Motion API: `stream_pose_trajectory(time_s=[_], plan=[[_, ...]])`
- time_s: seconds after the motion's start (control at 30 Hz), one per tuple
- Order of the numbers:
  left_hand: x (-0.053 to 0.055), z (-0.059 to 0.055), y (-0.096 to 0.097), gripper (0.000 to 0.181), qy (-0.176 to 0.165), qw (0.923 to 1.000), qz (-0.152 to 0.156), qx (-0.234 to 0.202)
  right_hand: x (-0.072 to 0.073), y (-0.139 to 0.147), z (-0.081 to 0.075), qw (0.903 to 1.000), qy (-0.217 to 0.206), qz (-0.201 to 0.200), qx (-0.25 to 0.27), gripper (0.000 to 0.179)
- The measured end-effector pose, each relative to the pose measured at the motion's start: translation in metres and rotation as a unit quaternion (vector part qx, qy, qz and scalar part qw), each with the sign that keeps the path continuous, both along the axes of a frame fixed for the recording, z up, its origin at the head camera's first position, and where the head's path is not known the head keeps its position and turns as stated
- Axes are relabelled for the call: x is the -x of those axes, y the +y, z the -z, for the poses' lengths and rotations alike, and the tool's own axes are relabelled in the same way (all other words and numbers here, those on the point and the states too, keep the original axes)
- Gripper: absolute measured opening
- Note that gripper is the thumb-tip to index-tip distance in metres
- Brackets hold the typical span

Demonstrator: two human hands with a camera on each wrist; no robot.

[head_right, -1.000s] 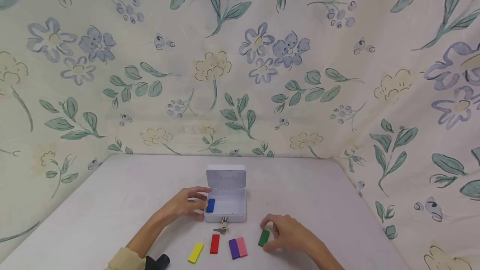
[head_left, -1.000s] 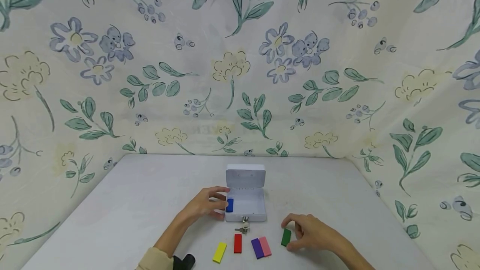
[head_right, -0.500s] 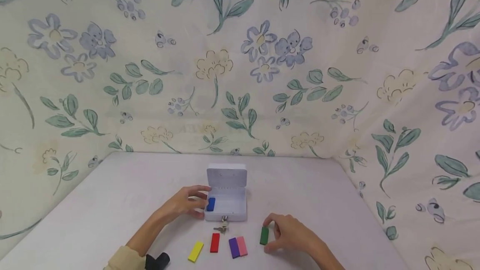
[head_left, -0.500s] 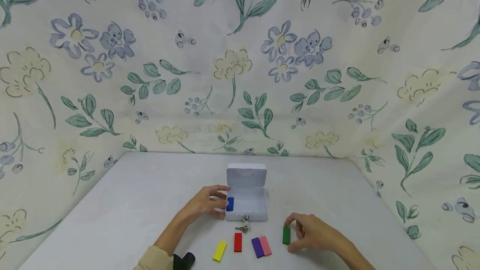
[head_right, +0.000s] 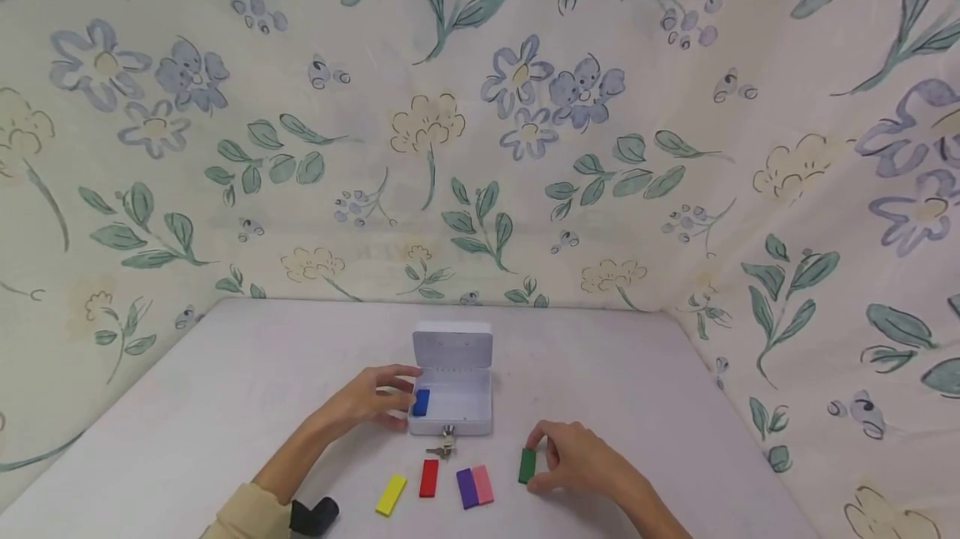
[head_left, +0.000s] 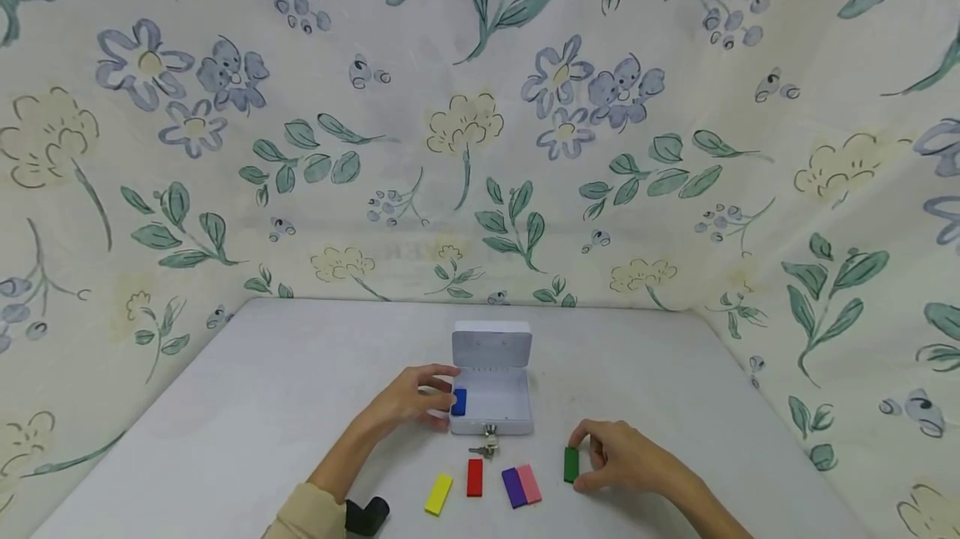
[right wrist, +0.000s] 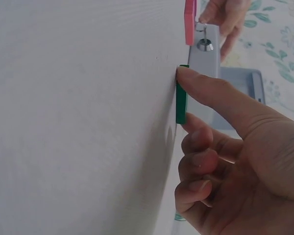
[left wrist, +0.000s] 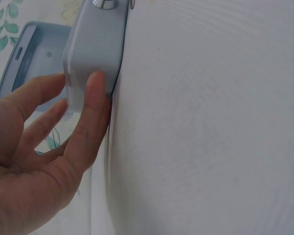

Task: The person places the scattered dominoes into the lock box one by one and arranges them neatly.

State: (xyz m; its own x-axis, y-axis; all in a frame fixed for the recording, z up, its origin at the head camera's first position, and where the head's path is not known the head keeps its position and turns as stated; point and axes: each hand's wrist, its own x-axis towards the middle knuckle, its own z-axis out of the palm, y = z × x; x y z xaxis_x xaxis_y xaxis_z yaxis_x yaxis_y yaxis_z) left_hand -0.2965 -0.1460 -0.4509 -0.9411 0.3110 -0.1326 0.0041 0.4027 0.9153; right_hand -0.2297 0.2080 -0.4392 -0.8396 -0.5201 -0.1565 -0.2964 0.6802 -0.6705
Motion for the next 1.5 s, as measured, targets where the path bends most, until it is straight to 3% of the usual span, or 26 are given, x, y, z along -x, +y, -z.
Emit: stream_pose_trajectory(time_s=[0.8, 1.5], plan=[[-0.002, -0.001, 0.0, 0.053, 0.006, 1.0, 0.0, 0.0, 0.002, -0.001, 0.0, 1.0, 0.001, -0.003, 0.005, 0.04], [0.0, 0.0, 0.0, 0.053, -0.002, 1.0, -0.002, -0.003, 0.01, -0.005, -0.01, 0.9988, 0.041, -0.022, 0.015, 0.04]])
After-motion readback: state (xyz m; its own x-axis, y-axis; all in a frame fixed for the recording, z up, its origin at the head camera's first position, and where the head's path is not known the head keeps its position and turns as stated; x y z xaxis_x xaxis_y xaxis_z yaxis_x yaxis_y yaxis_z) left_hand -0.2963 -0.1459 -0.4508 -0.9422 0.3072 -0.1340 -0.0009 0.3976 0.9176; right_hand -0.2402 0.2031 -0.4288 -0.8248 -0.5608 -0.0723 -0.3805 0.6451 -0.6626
